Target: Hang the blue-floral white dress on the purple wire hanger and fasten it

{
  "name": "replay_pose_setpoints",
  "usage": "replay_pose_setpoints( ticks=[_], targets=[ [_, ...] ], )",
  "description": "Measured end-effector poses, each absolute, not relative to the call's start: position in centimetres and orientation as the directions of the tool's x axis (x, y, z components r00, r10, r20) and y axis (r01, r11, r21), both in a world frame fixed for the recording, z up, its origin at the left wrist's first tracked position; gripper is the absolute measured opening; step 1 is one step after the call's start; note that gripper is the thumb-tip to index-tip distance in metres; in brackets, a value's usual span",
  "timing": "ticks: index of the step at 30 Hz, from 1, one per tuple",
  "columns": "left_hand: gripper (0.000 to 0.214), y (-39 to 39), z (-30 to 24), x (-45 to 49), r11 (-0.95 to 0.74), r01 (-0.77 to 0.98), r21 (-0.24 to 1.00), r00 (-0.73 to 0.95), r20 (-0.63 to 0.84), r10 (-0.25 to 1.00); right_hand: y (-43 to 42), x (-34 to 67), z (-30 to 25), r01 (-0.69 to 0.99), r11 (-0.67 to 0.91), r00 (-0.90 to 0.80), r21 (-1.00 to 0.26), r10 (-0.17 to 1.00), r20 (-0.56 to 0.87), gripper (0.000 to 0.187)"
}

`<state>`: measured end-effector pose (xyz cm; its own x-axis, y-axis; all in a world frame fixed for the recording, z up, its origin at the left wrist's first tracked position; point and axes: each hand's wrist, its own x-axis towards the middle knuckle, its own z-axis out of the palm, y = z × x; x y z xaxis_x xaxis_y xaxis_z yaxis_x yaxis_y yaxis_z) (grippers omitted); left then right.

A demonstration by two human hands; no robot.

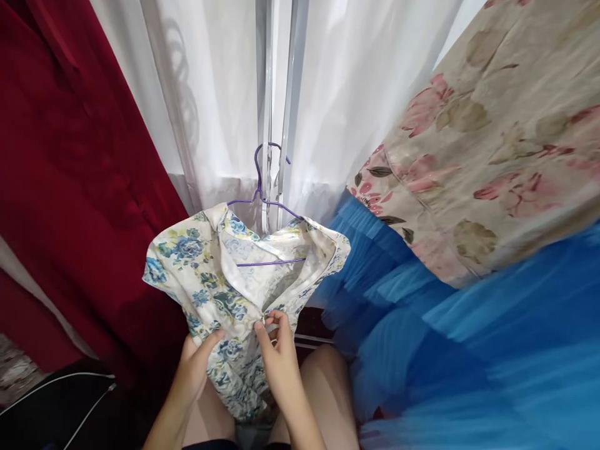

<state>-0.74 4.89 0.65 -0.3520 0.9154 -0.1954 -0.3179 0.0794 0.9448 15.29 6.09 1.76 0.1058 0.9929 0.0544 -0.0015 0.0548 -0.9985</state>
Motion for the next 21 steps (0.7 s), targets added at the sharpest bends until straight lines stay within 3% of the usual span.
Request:
replay_pose_setpoints(
  ticks=[6, 8, 11, 12, 14, 17, 21],
  targets=[
    [0.047, 5.2, 0.3, 0.1, 0.050, -0.305, 0.951, -0.375, -0.168, 0.912, 7.6, 14.8, 3.0, 0.066, 0.146, 0.005, -0.987, 0.989, 0.147, 0.036],
    [0.051, 5.7, -0.2, -0.1, -0.105, -0.232, 0.967, -0.531, -0.036, 0.847, 7.5, 15.3, 2.5, 0.030, 0.103, 0.008, -0.994, 0.995, 0.103, 0.038],
    [0.051, 6.2, -1.5, -0.3, -0.342, 0.055, 0.938, -0.701, 0.280, 0.655, 6.9, 15.9, 1.5, -0.040, -0.006, 0.005, -0.999, 1.000, -0.006, 0.041],
    [0.047, 6.2, -2.0, -0.1, -0.368, 0.144, 0.919, -0.662, 0.366, 0.654, 6.6, 15.9, 1.4, -0.054, -0.026, 0.000, -0.998, 1.000, -0.026, 0.042],
    [0.038, 6.1, -2.6, 0.6, -0.391, 0.253, 0.885, -0.439, 0.465, 0.769, 5.8, 15.7, 1.4, -0.074, -0.040, -0.028, -0.996, 0.999, -0.038, 0.042],
    [0.027, 5.6, -2.8, 2.3, -0.397, 0.266, 0.878, -0.133, 0.441, 0.888, 4.8, 15.0, 2.2, -0.098, -0.063, -0.097, -0.993, 0.994, -0.053, 0.040],
    [0.012, 5.1, -2.3, 3.5, -0.349, 0.212, 0.913, -0.118, 0.379, 0.918, 4.3, 14.2, 3.1, -0.121, -0.106, -0.117, -0.987, 0.989, -0.092, 0.036]
  ],
)
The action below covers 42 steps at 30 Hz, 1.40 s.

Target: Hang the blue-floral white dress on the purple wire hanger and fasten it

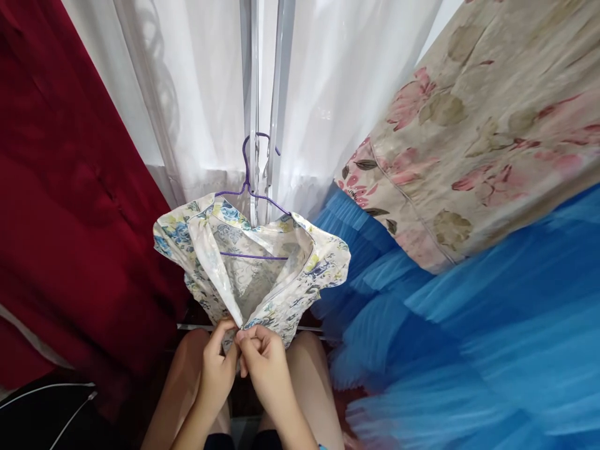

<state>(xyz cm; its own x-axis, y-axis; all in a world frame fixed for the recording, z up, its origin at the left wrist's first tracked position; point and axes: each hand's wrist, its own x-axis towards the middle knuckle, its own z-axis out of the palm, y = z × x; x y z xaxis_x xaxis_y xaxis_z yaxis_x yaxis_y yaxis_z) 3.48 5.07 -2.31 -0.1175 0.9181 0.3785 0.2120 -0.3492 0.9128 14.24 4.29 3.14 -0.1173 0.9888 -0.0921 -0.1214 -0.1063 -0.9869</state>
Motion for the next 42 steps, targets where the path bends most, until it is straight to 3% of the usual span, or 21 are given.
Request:
replay_pose_setpoints(
  ticks=[5, 8, 14, 17, 21, 23, 25, 27, 31, 34, 38, 42],
  targets=[
    [0.012, 4.6, -2.1, 2.8, -0.354, 0.233, 0.906, -0.069, 0.378, 0.923, 5.6, 14.2, 4.4, -0.166, -0.072, -0.076, -0.983, 0.995, -0.060, 0.024],
    [0.011, 4.4, -1.9, 3.1, -0.378, 0.273, 0.884, -0.068, 0.410, 0.910, 7.6, 14.6, 7.5, -0.163, 0.043, -0.010, -0.986, 0.999, 0.045, 0.016],
    [0.008, 4.2, -1.9, 6.6, -0.431, 0.257, 0.865, 0.001, 0.446, 0.895, 12.4, 15.9, 17.1, -0.112, 0.338, 0.047, -0.934, 0.941, 0.335, 0.027],
    [0.009, 4.3, -2.8, 7.4, -0.430, 0.233, 0.872, 0.004, 0.442, 0.897, 13.4, 16.0, 19.7, -0.115, 0.399, 0.057, -0.910, 0.917, 0.395, 0.027],
    [0.008, 5.5, -1.9, 5.0, -0.466, 0.239, 0.852, 0.014, 0.477, 0.879, 13.3, 15.6, 19.2, -0.136, 0.393, 0.030, -0.909, 0.919, 0.393, 0.022],
    [0.005, 6.8, 0.9, 2.8, -0.537, 0.256, 0.804, -0.017, 0.559, 0.829, 13.0, 15.3, 18.2, -0.164, 0.375, 0.020, -0.913, 0.926, 0.377, 0.020],
    [0.024, 8.6, 5.2, 0.8, -0.618, 0.273, 0.738, -0.119, 0.663, 0.739, 12.7, 15.1, 17.3, -0.175, 0.371, 0.021, -0.912, 0.927, 0.374, 0.022],
    [0.040, 10.7, 9.9, -0.7, -0.677, 0.332, 0.657, -0.117, 0.741, 0.661, 12.4, 14.9, 16.8, -0.177, 0.371, 0.016, -0.912, 0.927, 0.374, 0.024],
    [0.025, 14.3, 17.0, -1.5, -0.776, 0.494, 0.394, 0.162, 0.835, 0.527, 12.3, 14.6, 16.8, -0.236, 0.363, 0.002, -0.901, 0.928, 0.373, 0.025],
    [0.016, 15.1, 18.8, -0.9, -0.802, 0.507, 0.314, 0.243, 0.841, 0.483, 12.7, 14.3, 16.7, -0.270, 0.371, 0.011, -0.888, 0.924, 0.383, 0.029],
    [0.017, 14.8, 19.2, -0.2, -0.812, 0.435, 0.389, 0.106, 0.873, 0.475, 13.4, 13.1, 15.3, -0.219, 0.442, 0.079, -0.870, 0.897, 0.436, 0.031],
    [0.023, 16.5, 19.4, -2.2, -0.766, 0.393, 0.509, -0.200, 0.860, 0.469, 13.2, 12.6, 12.9, -0.110, 0.423, 0.102, -0.900, 0.905, 0.413, 0.030]
  ],
)
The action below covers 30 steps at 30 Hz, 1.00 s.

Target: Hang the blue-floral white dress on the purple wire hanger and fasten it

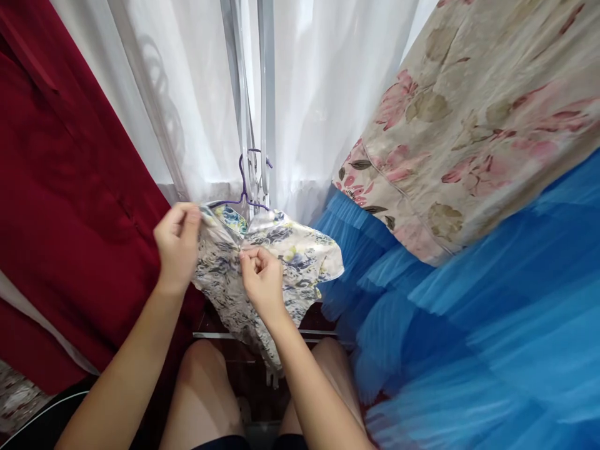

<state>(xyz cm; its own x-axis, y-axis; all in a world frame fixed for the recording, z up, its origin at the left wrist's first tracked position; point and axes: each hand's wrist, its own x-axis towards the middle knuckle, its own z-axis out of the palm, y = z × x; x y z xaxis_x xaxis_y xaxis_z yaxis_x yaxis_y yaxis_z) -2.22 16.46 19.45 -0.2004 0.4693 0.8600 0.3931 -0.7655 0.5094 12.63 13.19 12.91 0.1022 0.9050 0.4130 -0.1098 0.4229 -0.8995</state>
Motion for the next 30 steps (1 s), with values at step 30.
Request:
replay_pose_setpoints(
  ticks=[30],
  targets=[
    [0.021, 6.5, 4.1, 2.5, -0.339, -0.131, 0.932, -0.111, 0.326, 0.939, 3.9, 18.4, 2.6, 0.036, 0.248, -0.116, -0.968, 0.963, 0.242, 0.027]
  ],
)
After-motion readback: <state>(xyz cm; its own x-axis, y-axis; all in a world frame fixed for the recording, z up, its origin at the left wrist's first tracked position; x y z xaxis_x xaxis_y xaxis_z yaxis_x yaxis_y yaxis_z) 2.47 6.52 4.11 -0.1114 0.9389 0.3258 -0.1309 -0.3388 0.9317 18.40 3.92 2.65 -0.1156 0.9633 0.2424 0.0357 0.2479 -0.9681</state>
